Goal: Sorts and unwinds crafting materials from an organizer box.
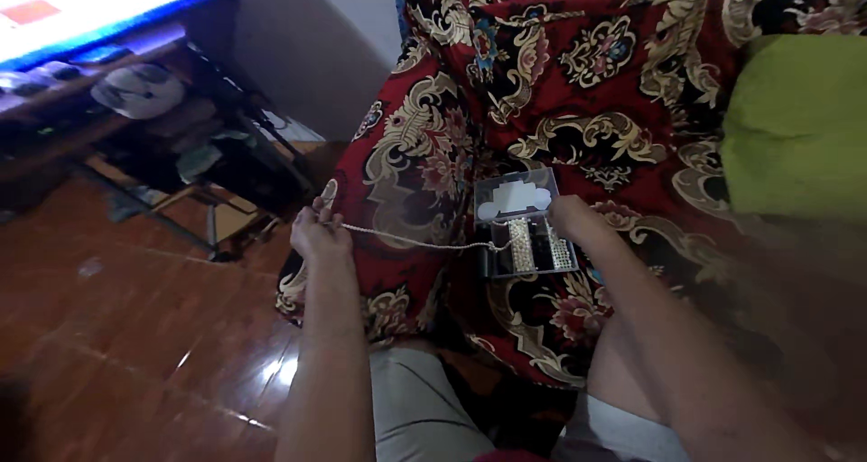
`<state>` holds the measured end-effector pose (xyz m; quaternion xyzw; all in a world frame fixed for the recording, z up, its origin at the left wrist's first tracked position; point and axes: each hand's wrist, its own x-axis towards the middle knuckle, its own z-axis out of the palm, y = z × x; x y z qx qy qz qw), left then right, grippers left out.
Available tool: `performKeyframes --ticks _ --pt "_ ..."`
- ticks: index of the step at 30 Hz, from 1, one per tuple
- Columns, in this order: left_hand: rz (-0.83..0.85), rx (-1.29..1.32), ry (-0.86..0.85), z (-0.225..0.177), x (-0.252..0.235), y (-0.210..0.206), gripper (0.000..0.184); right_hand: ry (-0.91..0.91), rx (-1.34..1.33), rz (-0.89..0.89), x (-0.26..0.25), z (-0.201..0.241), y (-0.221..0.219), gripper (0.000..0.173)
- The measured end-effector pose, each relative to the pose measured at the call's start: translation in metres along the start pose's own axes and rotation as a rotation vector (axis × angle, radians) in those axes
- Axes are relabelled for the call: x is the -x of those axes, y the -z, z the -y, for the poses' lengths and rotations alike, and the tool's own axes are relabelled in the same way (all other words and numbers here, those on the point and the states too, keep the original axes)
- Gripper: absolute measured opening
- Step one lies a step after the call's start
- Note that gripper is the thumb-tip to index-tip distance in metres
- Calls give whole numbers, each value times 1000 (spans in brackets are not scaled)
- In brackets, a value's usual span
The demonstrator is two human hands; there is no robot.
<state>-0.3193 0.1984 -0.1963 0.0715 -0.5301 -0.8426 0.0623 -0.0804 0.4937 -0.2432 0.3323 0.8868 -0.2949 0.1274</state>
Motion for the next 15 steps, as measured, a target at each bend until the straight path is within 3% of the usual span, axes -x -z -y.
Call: performKeyframes --ticks 9,14,15 --pt "93 -29 32 -4 1 4 13 -19 148 6 10 14 2 21" --pt "136 -325 67 -54 81 -41 12 69 38 -44 12 -6 -2 50" --pt "216 -398 84 -59 93 -44 23 172 26 -106 -1 -18 -10 55"
